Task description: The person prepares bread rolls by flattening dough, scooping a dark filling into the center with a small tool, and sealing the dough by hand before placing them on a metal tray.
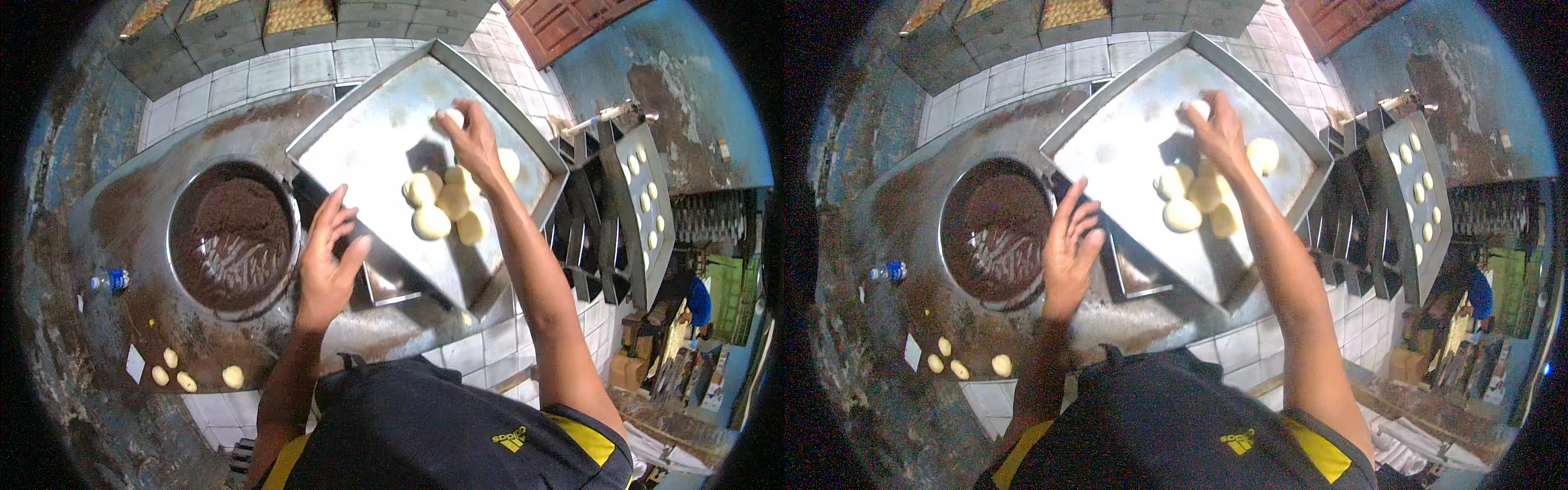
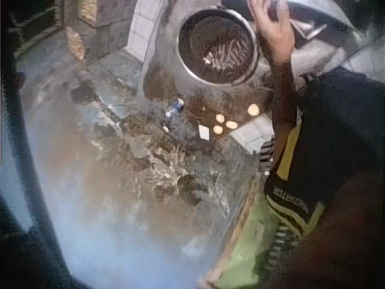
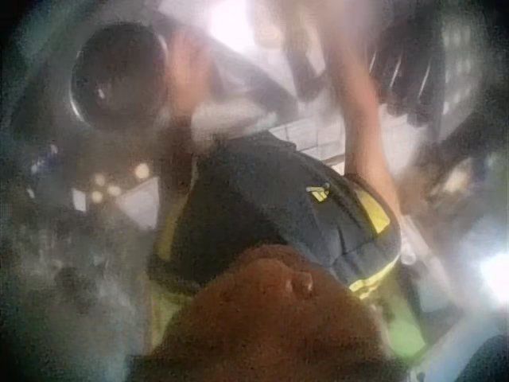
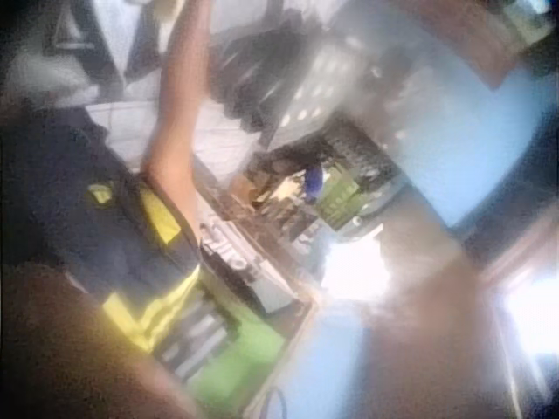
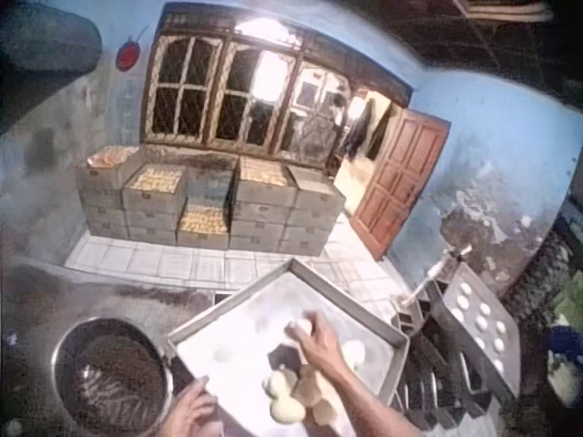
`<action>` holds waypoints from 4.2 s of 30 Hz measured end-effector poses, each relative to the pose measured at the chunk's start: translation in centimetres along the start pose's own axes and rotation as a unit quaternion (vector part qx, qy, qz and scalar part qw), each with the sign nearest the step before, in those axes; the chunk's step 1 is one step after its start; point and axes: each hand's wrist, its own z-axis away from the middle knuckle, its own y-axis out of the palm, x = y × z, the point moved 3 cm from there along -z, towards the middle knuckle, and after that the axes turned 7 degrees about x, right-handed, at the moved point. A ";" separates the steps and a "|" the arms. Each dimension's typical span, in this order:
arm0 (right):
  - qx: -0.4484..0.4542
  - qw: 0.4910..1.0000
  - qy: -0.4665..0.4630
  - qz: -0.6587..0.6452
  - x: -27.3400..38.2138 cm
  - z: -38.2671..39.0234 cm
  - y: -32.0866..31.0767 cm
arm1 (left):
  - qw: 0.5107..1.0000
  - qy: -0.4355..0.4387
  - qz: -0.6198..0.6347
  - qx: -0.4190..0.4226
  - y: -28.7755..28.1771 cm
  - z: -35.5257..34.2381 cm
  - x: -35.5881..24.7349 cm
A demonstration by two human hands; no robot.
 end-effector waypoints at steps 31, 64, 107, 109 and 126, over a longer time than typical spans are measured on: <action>0.206 0.963 0.162 0.058 -16.5 6.3 -17.4 | 0.994 -0.022 -0.099 -0.033 4.0 9.5 -3.5; 0.326 0.867 -0.367 -0.087 16.0 48.3 19.4 | 0.910 -0.335 0.019 -0.243 -1.9 42.9 9.0; 0.374 0.908 -0.033 -0.188 29.1 23.5 37.2 | 0.949 -0.166 -0.110 -0.245 -36.7 17.6 8.8; 0.222 0.938 -0.254 0.082 30.1 26.7 35.3 | 0.926 -0.169 -0.223 -0.255 -34.0 16.4 5.5; 0.266 0.929 -0.257 -0.016 23.2 42.8 19.8 | 0.943 -0.247 0.193 -0.115 -13.7 29.2 6.8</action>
